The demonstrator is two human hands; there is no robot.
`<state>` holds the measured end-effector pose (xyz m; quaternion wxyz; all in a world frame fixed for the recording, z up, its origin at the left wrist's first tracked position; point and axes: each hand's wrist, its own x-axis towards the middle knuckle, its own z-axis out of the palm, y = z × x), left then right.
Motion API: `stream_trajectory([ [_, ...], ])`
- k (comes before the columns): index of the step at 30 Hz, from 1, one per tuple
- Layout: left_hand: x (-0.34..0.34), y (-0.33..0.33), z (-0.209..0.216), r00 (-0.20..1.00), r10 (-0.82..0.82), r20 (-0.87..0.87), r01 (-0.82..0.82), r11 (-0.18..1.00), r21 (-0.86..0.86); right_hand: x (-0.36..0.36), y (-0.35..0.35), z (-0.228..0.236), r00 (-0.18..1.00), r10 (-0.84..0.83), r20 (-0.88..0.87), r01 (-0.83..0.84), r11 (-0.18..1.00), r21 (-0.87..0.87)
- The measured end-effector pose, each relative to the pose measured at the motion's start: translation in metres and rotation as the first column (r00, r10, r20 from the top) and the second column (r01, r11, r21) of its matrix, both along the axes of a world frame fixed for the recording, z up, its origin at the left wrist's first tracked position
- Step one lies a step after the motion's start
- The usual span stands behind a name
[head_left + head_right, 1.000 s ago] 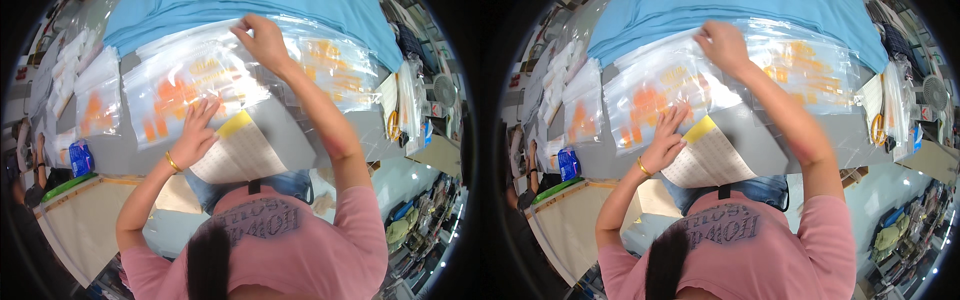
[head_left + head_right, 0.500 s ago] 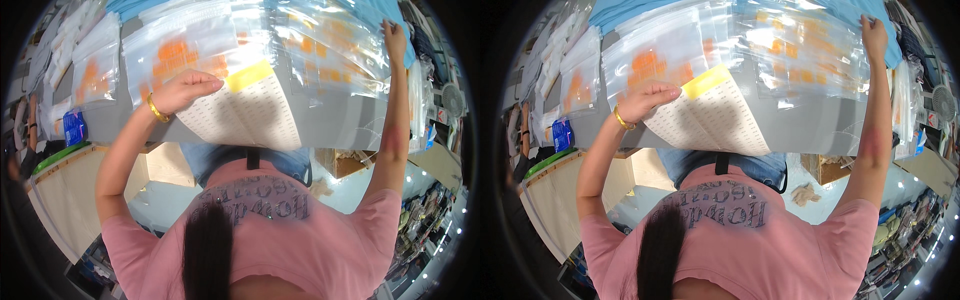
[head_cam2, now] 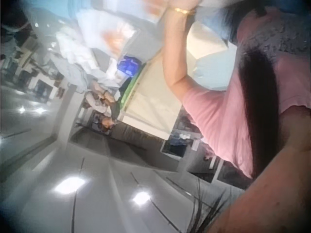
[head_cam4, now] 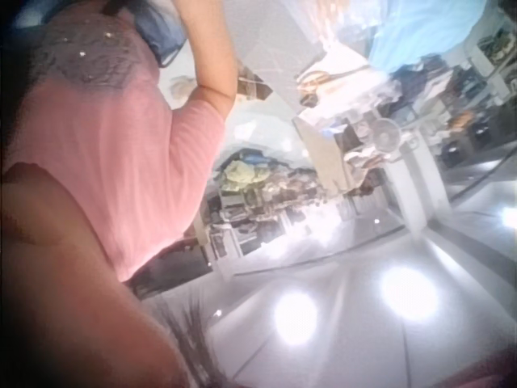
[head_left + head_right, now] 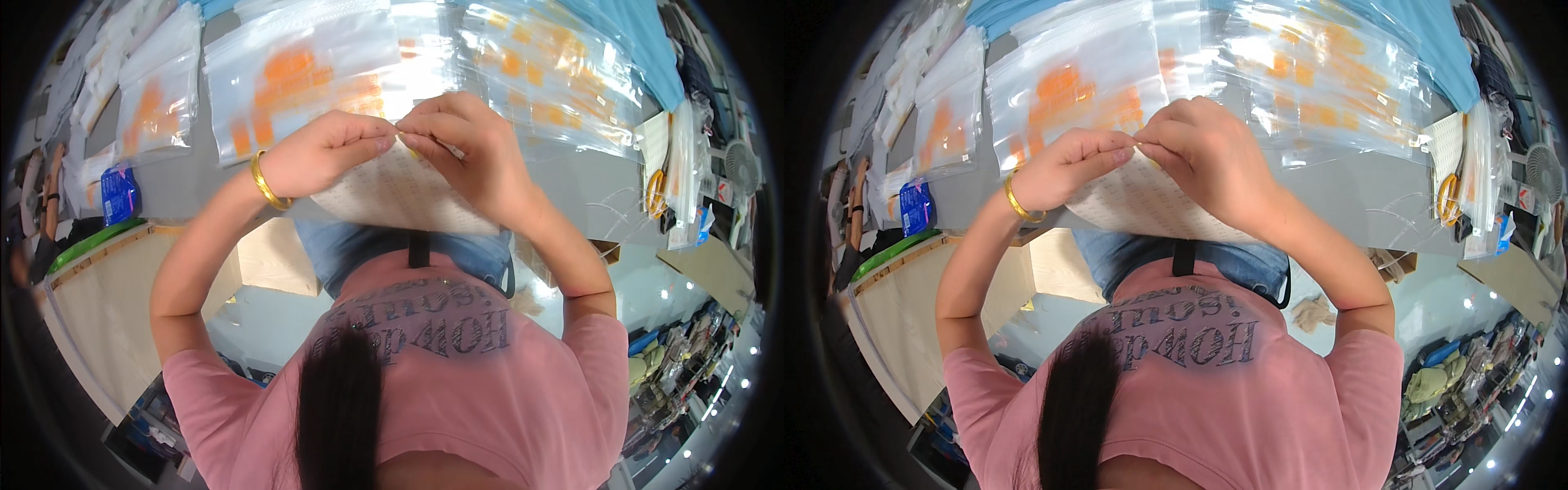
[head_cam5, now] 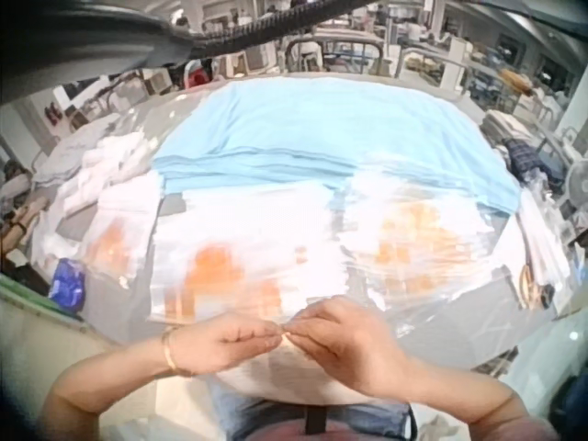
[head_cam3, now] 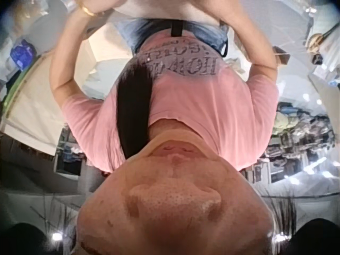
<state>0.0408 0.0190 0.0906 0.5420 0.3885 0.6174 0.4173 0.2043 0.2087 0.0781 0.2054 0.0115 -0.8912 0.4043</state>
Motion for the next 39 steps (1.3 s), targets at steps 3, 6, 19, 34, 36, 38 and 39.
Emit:
stream_trajectory([
  [3, 0.014, -0.012, -0.016, 0.991, 0.087, 0.102, -0.089, 0.996, 0.017, 0.008, -0.019, 0.002, 1.000, -0.010, -0.029, 0.015, 0.984, 0.180],
  [6, 0.016, -0.020, -0.029, 0.988, 0.079, 0.131, -0.083, 0.996, 0.030, 0.013, -0.035, -0.002, 0.999, -0.029, -0.027, 0.035, 0.964, 0.263],
  [19, 0.004, -0.029, -0.052, 0.603, 0.429, 0.673, -0.117, 0.882, -0.457, 0.003, -0.061, -0.012, 0.999, 0.033, -0.014, -0.029, 0.979, 0.203],
  [34, 0.007, -0.029, -0.051, 0.997, -0.057, 0.052, 0.061, 0.993, -0.096, 0.013, -0.065, 0.024, 0.984, 0.137, 0.112, -0.097, 0.946, -0.308],
  [36, 0.010, -0.035, -0.047, 0.767, 0.005, -0.642, 0.107, 0.985, 0.135, 0.004, -0.045, 0.036, 0.950, -0.041, 0.310, 0.228, 0.771, -0.595],
  [38, 0.007, -0.034, -0.055, 0.544, 0.161, -0.823, 0.179, 0.936, 0.302, -0.008, -0.024, 0.028, 0.897, -0.138, 0.419, 0.408, 0.622, -0.669],
  [39, 0.006, -0.032, -0.062, 0.411, 0.249, -0.877, 0.228, 0.903, 0.363, -0.016, -0.014, 0.016, 0.837, -0.229, 0.497, 0.526, 0.588, -0.615],
])
